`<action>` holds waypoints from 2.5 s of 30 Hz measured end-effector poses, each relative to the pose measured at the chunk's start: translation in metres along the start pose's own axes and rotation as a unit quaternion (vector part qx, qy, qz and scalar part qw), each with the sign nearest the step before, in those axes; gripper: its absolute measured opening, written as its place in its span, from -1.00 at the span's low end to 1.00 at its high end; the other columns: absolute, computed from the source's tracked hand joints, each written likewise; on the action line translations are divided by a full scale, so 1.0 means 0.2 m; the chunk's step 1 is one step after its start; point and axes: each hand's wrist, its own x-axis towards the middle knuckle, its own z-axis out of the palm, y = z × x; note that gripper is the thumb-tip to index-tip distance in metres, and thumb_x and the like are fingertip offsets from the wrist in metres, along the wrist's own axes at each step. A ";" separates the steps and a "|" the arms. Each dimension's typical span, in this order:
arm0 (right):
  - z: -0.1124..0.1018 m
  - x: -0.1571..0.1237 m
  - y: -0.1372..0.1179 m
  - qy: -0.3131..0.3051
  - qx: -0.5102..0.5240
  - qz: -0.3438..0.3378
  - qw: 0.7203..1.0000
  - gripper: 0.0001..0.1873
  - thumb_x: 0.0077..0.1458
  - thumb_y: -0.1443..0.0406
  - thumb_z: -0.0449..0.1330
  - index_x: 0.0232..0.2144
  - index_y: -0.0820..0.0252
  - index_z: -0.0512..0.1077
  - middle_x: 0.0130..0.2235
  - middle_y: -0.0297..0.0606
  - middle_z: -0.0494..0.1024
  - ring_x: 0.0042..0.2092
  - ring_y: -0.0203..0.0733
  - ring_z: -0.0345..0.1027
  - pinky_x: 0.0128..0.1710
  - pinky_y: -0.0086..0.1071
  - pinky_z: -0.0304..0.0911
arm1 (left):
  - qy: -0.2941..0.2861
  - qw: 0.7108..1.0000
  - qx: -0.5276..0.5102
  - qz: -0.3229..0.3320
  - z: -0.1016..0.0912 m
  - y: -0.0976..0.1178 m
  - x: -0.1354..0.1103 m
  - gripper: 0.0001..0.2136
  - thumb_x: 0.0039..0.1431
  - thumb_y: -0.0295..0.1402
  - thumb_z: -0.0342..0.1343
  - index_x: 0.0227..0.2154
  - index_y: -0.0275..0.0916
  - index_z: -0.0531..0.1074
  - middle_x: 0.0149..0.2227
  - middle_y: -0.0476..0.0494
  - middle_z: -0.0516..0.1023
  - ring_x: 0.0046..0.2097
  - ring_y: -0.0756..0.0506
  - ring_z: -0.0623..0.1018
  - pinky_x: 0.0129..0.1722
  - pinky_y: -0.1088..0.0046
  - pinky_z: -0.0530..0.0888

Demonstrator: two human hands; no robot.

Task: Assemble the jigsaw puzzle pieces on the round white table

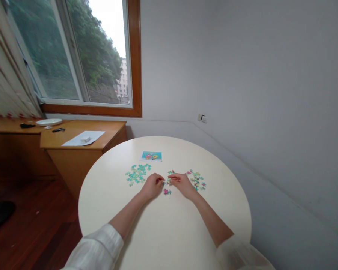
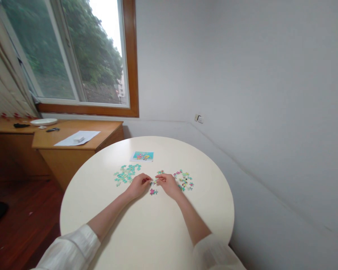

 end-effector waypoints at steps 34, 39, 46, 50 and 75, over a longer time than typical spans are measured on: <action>0.20 0.04 -0.08 0.070 0.058 0.014 0.996 -0.77 -0.25 0.26 0.16 -0.44 0.23 0.40 -0.59 -0.35 0.47 -0.45 -0.25 0.36 -0.44 -0.40 0.21 | 0.007 0.990 -0.138 -0.006 -0.13 0.06 0.03 -0.80 -0.05 -0.55 -0.05 -0.35 -0.31 0.40 -0.54 -0.02 0.48 -0.49 0.04 0.45 -0.45 0.58 0.35; 0.21 0.02 -0.04 0.051 0.066 0.005 0.997 -0.77 -0.26 0.24 0.18 -0.45 0.22 0.37 -0.58 -0.37 0.46 -0.49 -0.29 0.34 -0.48 -0.41 0.20 | -0.004 0.977 -0.206 -0.044 -0.09 0.04 0.00 -0.79 -0.10 -0.54 -0.03 -0.35 -0.35 0.40 -0.64 0.04 0.40 -0.53 0.05 0.41 -0.50 0.60 0.32; 0.22 0.01 -0.03 0.046 0.048 -0.011 0.998 -0.77 -0.23 0.25 0.17 -0.43 0.22 0.36 -0.58 -0.38 0.45 -0.51 -0.32 0.32 -0.53 -0.44 0.19 | -0.002 0.965 -0.255 -0.056 -0.09 0.02 -0.02 -0.78 -0.11 -0.54 -0.02 -0.36 -0.38 0.44 -0.64 0.02 0.38 -0.54 0.07 0.38 -0.49 0.59 0.31; 0.22 0.00 -0.03 0.047 0.047 -0.016 0.998 -0.76 -0.22 0.25 0.17 -0.40 0.21 0.36 -0.57 -0.39 0.45 -0.53 -0.34 0.29 -0.55 -0.46 0.17 | -0.017 0.962 -0.267 -0.057 -0.10 0.02 -0.03 -0.77 -0.11 -0.52 0.02 -0.33 -0.38 0.45 -0.64 0.03 0.37 -0.55 0.08 0.35 -0.50 0.58 0.28; 0.21 0.01 0.00 0.055 0.036 -0.034 0.997 -0.80 -0.20 0.33 0.10 -0.40 0.24 0.37 -0.58 -0.40 0.42 -0.51 -0.34 0.29 -0.50 -0.45 0.15 | -0.037 0.953 -0.297 -0.042 -0.09 -0.01 -0.04 -0.70 -0.15 -0.54 0.04 -0.26 -0.40 0.43 -0.59 -0.01 0.41 -0.53 0.07 0.35 -0.48 0.57 0.27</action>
